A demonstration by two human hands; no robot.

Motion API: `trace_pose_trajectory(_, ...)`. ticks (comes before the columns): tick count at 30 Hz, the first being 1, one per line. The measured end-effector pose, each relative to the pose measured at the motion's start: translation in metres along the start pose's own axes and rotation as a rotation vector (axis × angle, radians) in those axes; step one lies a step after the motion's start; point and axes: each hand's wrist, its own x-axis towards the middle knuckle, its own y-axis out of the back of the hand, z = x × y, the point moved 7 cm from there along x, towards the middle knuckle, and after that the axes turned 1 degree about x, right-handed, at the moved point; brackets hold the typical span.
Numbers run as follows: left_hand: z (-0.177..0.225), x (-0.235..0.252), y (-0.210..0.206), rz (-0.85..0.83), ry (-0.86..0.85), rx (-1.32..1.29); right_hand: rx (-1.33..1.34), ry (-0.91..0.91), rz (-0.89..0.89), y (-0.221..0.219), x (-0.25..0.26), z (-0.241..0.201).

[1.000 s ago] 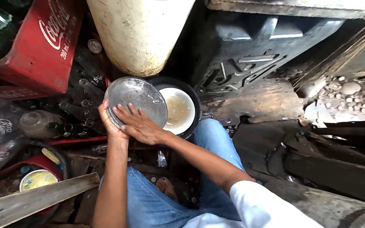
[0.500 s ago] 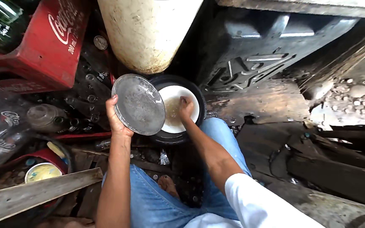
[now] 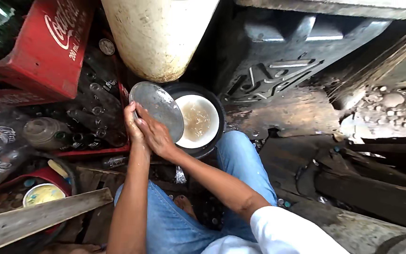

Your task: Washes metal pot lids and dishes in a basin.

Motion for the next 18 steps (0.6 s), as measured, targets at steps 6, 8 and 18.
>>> trace_pose_trajectory(6,0.012,0.005,0.005,-0.16,0.092,-0.33,-0.32,0.348,-0.096,0.049,-0.054,0.076)
trace_pose_trajectory(8,0.014,0.006,0.006,-0.158,0.089,-0.346,-0.371,0.264,-0.064,0.061,-0.056,0.086)
trace_pose_trajectory(18,-0.003,-0.012,-0.005,-0.147,0.2,-0.211,-0.005,0.266,-0.235,-0.004,0.016,0.006)
